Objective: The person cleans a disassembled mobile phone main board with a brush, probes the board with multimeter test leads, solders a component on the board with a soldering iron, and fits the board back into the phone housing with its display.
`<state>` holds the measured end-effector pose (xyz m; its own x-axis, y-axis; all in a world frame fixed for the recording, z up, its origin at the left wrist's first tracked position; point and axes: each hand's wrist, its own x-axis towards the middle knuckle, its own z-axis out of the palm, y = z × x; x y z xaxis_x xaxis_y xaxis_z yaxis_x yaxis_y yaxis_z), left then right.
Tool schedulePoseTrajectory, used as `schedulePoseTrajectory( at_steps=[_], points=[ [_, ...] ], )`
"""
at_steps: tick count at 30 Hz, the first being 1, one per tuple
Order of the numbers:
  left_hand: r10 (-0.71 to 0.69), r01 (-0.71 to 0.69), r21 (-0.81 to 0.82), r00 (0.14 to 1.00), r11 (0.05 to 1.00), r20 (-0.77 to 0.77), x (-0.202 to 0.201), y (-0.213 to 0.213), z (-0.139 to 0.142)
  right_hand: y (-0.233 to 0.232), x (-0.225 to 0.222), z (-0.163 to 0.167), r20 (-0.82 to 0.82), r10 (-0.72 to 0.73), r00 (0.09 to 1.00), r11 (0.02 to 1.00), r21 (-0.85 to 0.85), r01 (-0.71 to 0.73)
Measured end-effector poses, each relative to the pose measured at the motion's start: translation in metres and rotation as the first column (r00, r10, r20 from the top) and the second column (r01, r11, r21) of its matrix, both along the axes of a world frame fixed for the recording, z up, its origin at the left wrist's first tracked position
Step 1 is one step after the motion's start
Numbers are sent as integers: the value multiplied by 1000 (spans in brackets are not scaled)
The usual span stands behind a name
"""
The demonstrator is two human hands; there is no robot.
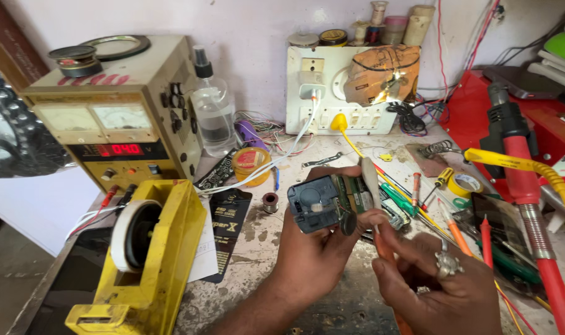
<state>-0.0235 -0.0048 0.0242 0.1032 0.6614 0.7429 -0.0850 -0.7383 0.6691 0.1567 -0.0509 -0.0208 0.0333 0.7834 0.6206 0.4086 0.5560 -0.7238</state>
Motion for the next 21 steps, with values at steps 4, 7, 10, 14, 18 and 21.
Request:
schedulePoseTrajectory(
  at_steps=[4,7,10,14,18,21],
  points=[
    [-102,126,-172,985,977,140,0,1,1,-2,-1,2,122,-44,992,999,26,41],
    [12,-12,-25,1000,1000,17,-3,1,1,1,1,1,135,-73,988,997,35,69],
    [-25,25,-17,1000,1000,5,-3,0,1,1,3,-2,50,-30,998,999,47,28],
    [12,-8,-79,999,997,50,-3,3,0,2,3,-4,115,-33,993,999,1,33],
    [-32,33,-70,999,997,13,-2,4,-3,5,2,-6,-29,31,999,1000,-3,-31],
    [79,-76,100,997,992,-18,-6,5,-4,4,2,-9,9,-15,1000,1000,-10,15]
  ],
)
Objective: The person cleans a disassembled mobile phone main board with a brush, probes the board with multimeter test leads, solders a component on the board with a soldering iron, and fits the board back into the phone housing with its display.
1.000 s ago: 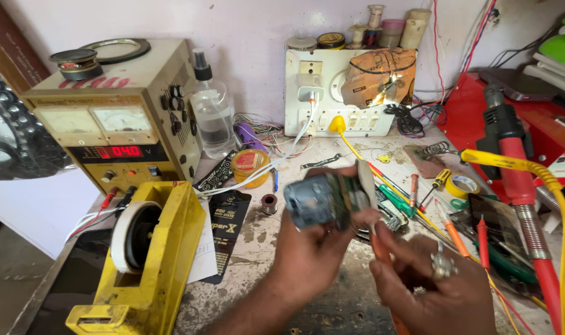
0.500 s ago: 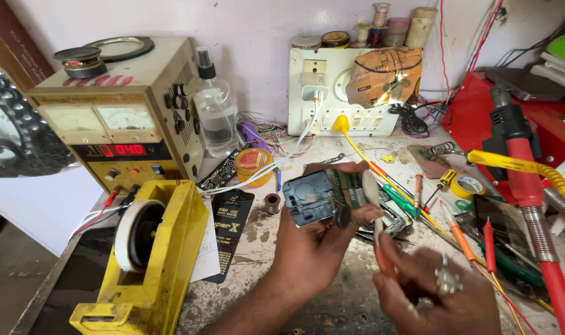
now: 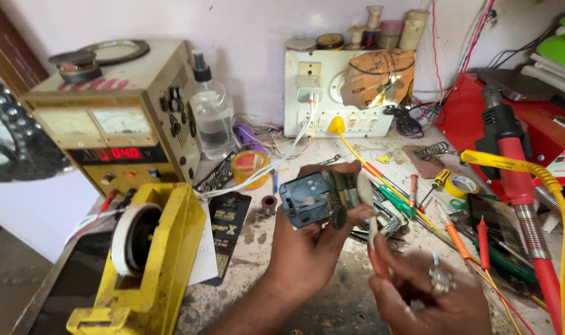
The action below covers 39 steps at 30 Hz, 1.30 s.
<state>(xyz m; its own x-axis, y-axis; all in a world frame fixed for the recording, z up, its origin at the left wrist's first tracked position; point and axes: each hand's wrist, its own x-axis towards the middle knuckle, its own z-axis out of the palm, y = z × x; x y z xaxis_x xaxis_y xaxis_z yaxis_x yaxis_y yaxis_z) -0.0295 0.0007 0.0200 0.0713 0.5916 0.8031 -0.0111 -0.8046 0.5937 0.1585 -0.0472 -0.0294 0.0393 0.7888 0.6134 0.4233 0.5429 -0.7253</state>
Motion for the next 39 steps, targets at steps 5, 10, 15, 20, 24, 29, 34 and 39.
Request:
schedulePoseTrajectory(
  at_steps=[5,10,15,20,24,29,34,39],
  points=[
    [-143,164,-191,983,968,118,2,1,1,1,2,6,181,-58,982,997,61,47],
    [-178,207,-202,972,957,151,-2,3,3,0,-5,15,59,31,998,999,8,-31],
    [-150,171,-213,982,962,111,-2,5,1,1,-3,14,116,-45,992,999,16,43],
    [-189,217,-210,971,953,146,-1,6,-1,5,2,7,42,72,996,997,18,-73],
    [-209,241,-134,953,961,218,0,8,-2,3,2,4,75,38,996,999,30,-40],
    [-155,193,-201,970,960,188,-2,12,-4,2,-1,8,36,64,997,996,-60,-62],
    [-147,164,-163,983,973,115,-2,9,-7,8,1,15,22,75,997,996,-53,-74],
    [-208,228,-216,972,949,113,4,4,-10,7,0,13,-53,65,996,993,-95,-70]
  ],
)
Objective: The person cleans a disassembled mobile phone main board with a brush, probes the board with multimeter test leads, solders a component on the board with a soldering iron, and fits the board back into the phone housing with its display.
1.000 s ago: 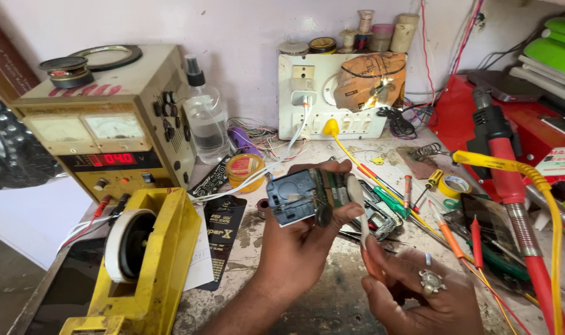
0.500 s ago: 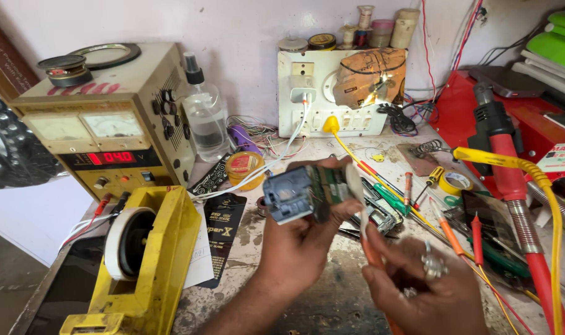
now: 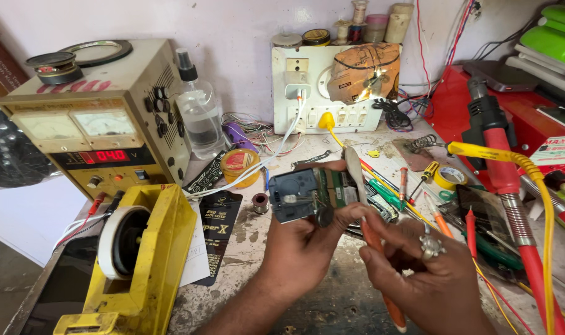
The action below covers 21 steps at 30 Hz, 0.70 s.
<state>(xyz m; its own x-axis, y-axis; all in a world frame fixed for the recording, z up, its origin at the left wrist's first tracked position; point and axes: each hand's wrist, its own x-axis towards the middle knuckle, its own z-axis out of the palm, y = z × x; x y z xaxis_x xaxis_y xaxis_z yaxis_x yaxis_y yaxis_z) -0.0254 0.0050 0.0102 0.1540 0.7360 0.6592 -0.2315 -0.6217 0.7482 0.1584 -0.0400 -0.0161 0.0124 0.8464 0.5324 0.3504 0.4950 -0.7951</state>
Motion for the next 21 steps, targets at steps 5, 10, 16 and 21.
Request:
schedulePoseTrajectory(
  at_steps=[5,10,16,21],
  points=[
    [-81,88,-40,985,995,152,-6,9,4,-13,5,-10,58,-15,998,999,-34,17],
    [-279,296,-34,928,955,247,-15,12,14,-9,28,-21,9,5,1000,986,164,-7],
    [-440,485,-70,837,871,325,-22,1,22,-12,40,-37,-93,8,996,988,151,6],
    [-469,522,-100,822,847,324,-23,-2,27,-10,46,-37,-42,77,996,968,242,-65]
  ],
)
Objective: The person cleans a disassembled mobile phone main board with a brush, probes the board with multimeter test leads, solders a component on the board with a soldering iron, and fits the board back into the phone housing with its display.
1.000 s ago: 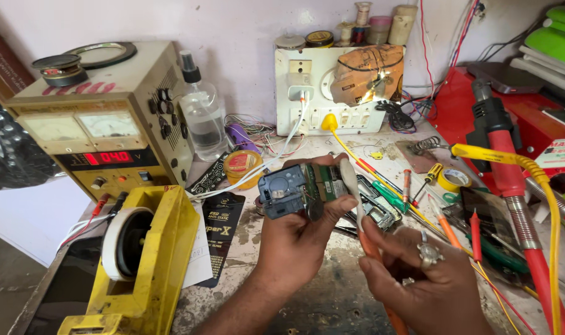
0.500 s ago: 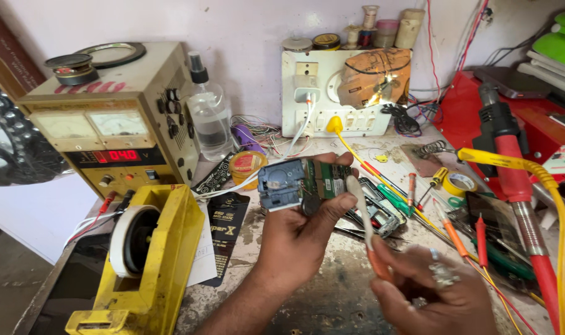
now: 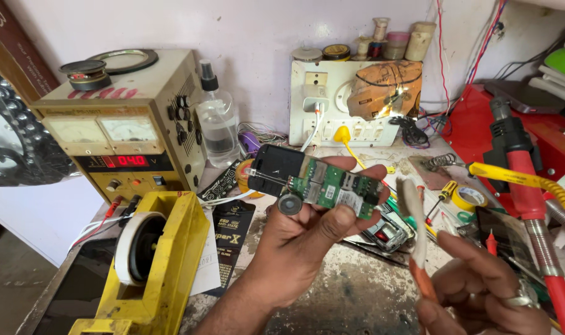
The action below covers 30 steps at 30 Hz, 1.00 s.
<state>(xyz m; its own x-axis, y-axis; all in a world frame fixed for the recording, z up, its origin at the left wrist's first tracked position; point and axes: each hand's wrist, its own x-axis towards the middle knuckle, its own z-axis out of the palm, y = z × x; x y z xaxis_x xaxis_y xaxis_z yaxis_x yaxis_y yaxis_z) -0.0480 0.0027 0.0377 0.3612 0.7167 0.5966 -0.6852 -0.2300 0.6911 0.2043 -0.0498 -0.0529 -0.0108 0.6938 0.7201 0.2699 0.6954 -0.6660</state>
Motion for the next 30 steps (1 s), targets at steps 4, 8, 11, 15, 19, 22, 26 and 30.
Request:
schedulePoseTrajectory(
  at_steps=[4,8,11,15,19,22,26,30],
  points=[
    [-11,11,26,1000,1000,7,-2,0,-1,8,2,2,71,51,996,997,48,-55],
    [34,-32,83,999,996,-15,-2,1,-4,7,-4,6,253,-115,961,993,8,117],
    [117,-113,132,993,985,-20,1,3,-4,4,-17,10,335,-117,935,981,-109,162],
    [208,-208,26,978,978,17,0,2,-1,3,-28,17,25,-297,954,615,-759,212],
    [248,-244,-73,967,967,56,5,3,5,0,-18,20,312,-156,937,965,-155,212],
    [234,-208,-218,967,953,100,11,0,7,0,-20,14,267,-231,936,925,-238,296],
    [204,-124,-341,956,932,211,27,-8,4,4,-44,10,186,-258,948,943,-165,288],
    [233,-134,-390,947,911,220,33,-12,-1,6,-57,25,158,-249,956,965,-44,259]
  ],
)
